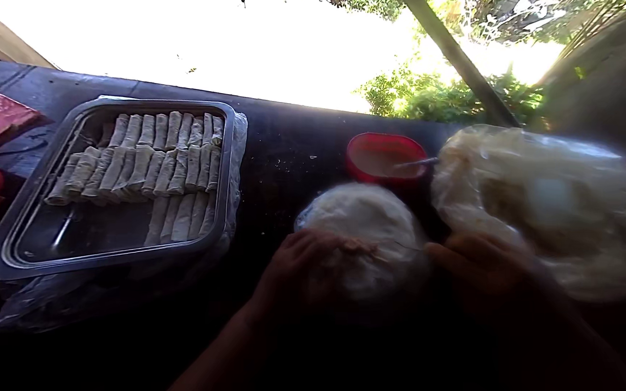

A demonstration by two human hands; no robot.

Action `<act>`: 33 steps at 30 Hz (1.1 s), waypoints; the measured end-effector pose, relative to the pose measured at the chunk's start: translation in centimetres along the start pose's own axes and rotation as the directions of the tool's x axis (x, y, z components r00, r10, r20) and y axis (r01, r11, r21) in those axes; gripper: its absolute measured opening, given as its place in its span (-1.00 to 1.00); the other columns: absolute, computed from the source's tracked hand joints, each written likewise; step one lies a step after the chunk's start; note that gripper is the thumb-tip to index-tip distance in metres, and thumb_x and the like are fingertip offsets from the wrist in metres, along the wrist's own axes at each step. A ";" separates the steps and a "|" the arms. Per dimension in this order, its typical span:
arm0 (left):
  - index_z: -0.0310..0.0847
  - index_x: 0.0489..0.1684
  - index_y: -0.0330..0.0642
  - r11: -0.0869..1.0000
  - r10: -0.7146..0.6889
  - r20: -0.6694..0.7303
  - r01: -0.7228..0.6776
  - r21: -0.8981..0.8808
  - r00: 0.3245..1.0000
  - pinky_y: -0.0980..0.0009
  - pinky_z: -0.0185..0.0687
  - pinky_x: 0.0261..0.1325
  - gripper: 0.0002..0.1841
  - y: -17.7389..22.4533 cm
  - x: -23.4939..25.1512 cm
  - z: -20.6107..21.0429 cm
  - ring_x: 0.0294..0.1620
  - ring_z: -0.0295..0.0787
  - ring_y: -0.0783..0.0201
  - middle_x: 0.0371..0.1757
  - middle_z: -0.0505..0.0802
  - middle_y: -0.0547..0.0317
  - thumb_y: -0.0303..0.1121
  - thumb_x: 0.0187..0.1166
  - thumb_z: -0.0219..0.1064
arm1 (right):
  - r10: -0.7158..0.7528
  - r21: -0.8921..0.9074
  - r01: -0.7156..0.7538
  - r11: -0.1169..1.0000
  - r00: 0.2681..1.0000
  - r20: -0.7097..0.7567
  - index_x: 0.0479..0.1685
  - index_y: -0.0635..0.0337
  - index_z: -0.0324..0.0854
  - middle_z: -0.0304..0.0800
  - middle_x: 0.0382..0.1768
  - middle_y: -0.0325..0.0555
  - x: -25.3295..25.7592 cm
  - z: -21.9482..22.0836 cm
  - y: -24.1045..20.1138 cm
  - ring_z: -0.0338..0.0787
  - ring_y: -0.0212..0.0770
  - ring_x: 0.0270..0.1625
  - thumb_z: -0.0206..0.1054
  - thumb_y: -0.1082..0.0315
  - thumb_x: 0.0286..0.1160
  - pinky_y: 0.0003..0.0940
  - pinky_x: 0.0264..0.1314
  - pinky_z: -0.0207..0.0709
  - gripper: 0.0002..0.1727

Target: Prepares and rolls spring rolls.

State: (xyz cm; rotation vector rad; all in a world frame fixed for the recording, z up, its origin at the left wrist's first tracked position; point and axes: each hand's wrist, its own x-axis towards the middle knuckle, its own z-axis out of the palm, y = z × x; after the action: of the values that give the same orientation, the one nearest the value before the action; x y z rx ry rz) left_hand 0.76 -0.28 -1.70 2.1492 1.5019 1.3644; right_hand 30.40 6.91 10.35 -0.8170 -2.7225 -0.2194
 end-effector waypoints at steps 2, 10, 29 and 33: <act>0.73 0.28 0.07 1.000 0.004 0.009 -0.004 0.015 1.000 0.18 0.61 0.45 -0.61 0.0 0.1 0.1 0.32 0.74 0.30 0.17 0.88 0.30 -0.08 0.52 0.49 | -0.030 0.001 0.030 1.000 0.999 0.017 0.04 0.00 0.84 0.82 -0.21 -0.12 -0.2 0.9 -0.3 0.78 -0.10 -0.25 0.17 0.44 0.57 -0.28 -0.37 0.61 -0.69; 0.72 0.31 0.08 0.998 -0.018 0.005 0.017 0.061 1.000 0.17 0.60 0.46 -0.56 0.3 0.2 -0.4 0.32 0.74 0.29 0.19 0.87 0.28 -0.03 0.51 0.51 | 0.030 0.017 -0.030 0.999 0.999 -0.025 0.09 -0.02 0.85 0.83 -0.17 -0.12 -0.2 0.8 0.2 0.80 -0.12 -0.18 0.17 0.41 0.60 -0.31 -0.26 0.66 -0.67; 0.75 0.18 0.01 0.999 -0.001 -0.024 0.000 -0.041 1.000 0.18 0.63 0.44 -0.60 -1.5 -0.5 -1.2 0.24 0.78 0.31 0.09 0.90 0.33 -0.09 0.44 0.60 | -0.007 0.018 0.007 1.000 1.000 -0.012 0.06 -0.01 0.83 0.80 -0.23 -0.11 -0.7 1.5 -1.0 0.76 -0.10 -0.27 0.15 0.42 0.60 -0.29 -0.39 0.58 -0.68; 0.76 0.18 0.05 0.997 0.066 -0.015 -0.066 -0.040 0.998 0.20 0.59 0.47 -0.66 -1.2 -0.5 -0.9 0.27 0.77 0.32 0.10 0.91 0.35 -0.14 0.49 0.56 | 0.056 0.017 -0.056 0.998 0.998 -0.016 0.06 -0.01 0.84 0.82 -0.20 -0.11 -0.5 1.0 -0.7 0.80 -0.12 -0.23 0.16 0.38 0.63 -0.31 -0.33 0.63 -0.69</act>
State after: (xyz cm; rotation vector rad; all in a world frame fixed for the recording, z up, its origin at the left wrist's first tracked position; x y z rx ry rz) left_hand -0.75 -0.46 -2.24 2.1875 1.4079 1.4211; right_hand 30.23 6.32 9.18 -0.8823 -2.6786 -0.1905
